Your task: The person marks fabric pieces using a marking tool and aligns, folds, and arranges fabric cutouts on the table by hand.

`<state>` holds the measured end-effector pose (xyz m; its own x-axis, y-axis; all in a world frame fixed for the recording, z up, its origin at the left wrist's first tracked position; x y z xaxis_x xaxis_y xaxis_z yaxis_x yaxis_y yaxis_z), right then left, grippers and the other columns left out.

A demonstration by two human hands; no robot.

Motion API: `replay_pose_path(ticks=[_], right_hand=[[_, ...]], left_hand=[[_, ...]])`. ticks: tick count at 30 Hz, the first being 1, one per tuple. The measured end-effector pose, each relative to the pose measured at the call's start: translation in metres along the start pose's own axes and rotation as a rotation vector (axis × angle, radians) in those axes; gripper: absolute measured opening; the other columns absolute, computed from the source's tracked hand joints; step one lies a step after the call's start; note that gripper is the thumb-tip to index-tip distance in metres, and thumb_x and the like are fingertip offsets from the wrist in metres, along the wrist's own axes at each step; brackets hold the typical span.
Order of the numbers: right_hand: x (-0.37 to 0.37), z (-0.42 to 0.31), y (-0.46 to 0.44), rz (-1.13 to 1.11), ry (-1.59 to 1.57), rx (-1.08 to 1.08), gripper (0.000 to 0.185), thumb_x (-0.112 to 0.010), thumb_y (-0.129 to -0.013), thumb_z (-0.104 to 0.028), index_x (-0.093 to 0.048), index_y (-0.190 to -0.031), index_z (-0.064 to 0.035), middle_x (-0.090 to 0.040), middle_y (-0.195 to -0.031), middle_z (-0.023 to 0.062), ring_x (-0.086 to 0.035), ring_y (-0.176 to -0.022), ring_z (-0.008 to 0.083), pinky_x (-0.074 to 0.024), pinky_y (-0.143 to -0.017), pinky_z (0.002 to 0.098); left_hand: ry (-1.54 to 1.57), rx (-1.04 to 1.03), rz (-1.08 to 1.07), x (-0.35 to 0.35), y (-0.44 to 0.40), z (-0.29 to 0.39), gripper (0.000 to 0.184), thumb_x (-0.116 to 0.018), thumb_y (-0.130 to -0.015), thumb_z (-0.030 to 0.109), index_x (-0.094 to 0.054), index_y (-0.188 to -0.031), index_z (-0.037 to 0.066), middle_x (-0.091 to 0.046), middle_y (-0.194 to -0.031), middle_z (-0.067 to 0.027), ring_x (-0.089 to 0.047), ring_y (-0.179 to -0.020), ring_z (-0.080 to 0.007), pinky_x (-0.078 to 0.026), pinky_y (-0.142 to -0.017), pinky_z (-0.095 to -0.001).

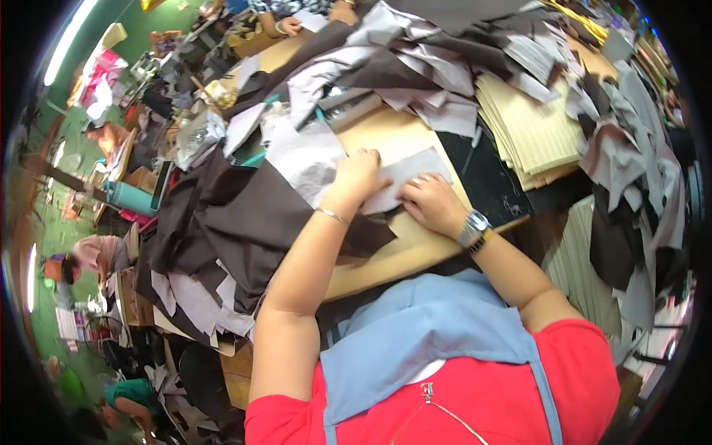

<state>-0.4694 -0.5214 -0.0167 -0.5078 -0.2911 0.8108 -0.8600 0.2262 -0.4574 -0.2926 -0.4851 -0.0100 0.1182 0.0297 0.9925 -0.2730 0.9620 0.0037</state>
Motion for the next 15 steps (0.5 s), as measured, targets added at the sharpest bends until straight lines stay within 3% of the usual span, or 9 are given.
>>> replay_pose_path(ticks=[2,4,7,10,11,14,15], right_hand=[[0.021,-0.011,0.009,0.048,-0.008,0.008,0.014,-0.070,-0.082,-0.018,-0.065,-0.094,-0.0120,-0.064,-0.093,0.0078,-0.061,-0.092,0.0252,-0.0447,-0.084,0.0417],[0.028,-0.020,0.020,-0.038,-0.025,-0.010,0.015,-0.072,-0.082,-0.019,-0.065,-0.093,-0.0120,-0.064,-0.090,0.0078,-0.061,-0.089,0.0256,-0.0448,-0.081,0.0418],[0.024,-0.032,0.031,-0.207,-0.192,-0.002,0.012,-0.073,-0.081,-0.019,-0.065,-0.086,-0.0112,-0.064,-0.085,0.0059,-0.061,-0.088,0.0250,-0.0455,-0.078,0.0397],[0.023,-0.042,0.027,-0.106,-0.152,0.169,0.013,-0.072,-0.082,-0.020,-0.064,-0.085,-0.0104,-0.064,-0.086,0.0062,-0.061,-0.088,0.0248,-0.0457,-0.080,0.0397],[0.019,-0.038,0.025,-0.079,-0.067,0.157,0.014,-0.073,-0.081,-0.014,-0.067,-0.094,-0.0098,-0.066,-0.091,0.0100,-0.062,-0.089,0.0306,-0.0477,-0.080,0.0411],[0.012,-0.021,0.016,-0.004,-0.205,-0.143,0.021,-0.070,-0.082,-0.012,-0.068,-0.103,-0.0076,-0.067,-0.100,0.0143,-0.062,-0.099,0.0362,-0.0459,-0.092,0.0439],[0.026,-0.027,0.014,0.083,-0.058,0.000,0.041,-0.071,-0.084,-0.012,-0.061,-0.123,-0.0048,-0.064,-0.118,0.0155,-0.059,-0.114,0.0332,-0.0424,-0.104,0.0419]], left_hand=[[0.178,0.100,-0.141,0.016,0.011,-0.003,0.049,-0.079,-0.072,0.038,-0.069,-0.107,0.005,-0.070,-0.098,-0.0225,-0.068,-0.094,-0.0361,-0.053,-0.085,-0.0432],[0.269,0.028,-0.143,0.009,0.018,-0.013,0.041,-0.080,-0.072,0.033,-0.071,-0.099,0.002,-0.071,-0.092,-0.0207,-0.069,-0.089,-0.0344,-0.053,-0.082,-0.0404],[0.463,0.064,-0.061,0.037,0.039,-0.006,0.028,-0.076,-0.080,0.022,-0.071,-0.098,0.000,-0.073,-0.090,-0.0151,-0.070,-0.083,-0.0230,-0.054,-0.077,-0.0329],[0.952,0.015,0.071,0.064,0.062,0.005,0.018,-0.069,-0.087,0.010,-0.070,-0.101,-0.001,-0.072,-0.084,-0.0079,-0.065,-0.078,-0.0107,-0.051,-0.072,-0.0251],[0.991,-0.078,0.160,0.072,0.068,0.008,0.013,-0.065,-0.092,0.007,-0.071,-0.102,0.001,-0.070,-0.081,-0.0033,-0.061,-0.077,-0.0054,-0.050,-0.074,-0.0226],[1.456,-0.085,0.177,0.075,0.086,0.009,0.013,-0.064,-0.093,0.007,-0.071,-0.102,-0.001,-0.070,-0.089,-0.0023,-0.059,-0.085,-0.0059,-0.048,-0.078,-0.0234],[1.559,-0.167,0.204,0.078,0.089,0.015,0.014,-0.064,-0.094,0.007,-0.071,-0.102,-0.001,-0.068,-0.095,-0.0030,-0.058,-0.089,-0.0080,-0.046,-0.081,-0.0239]])
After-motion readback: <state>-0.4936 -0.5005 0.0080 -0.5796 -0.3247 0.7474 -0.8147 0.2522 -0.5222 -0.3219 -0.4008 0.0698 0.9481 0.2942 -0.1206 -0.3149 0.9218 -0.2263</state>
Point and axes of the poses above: each hand's wrist, its own y-axis away from the middle knuckle, its own x-axis out of the back of the hand, z = x × y, the point moved 4 cm from there along -y, towards the middle knuckle
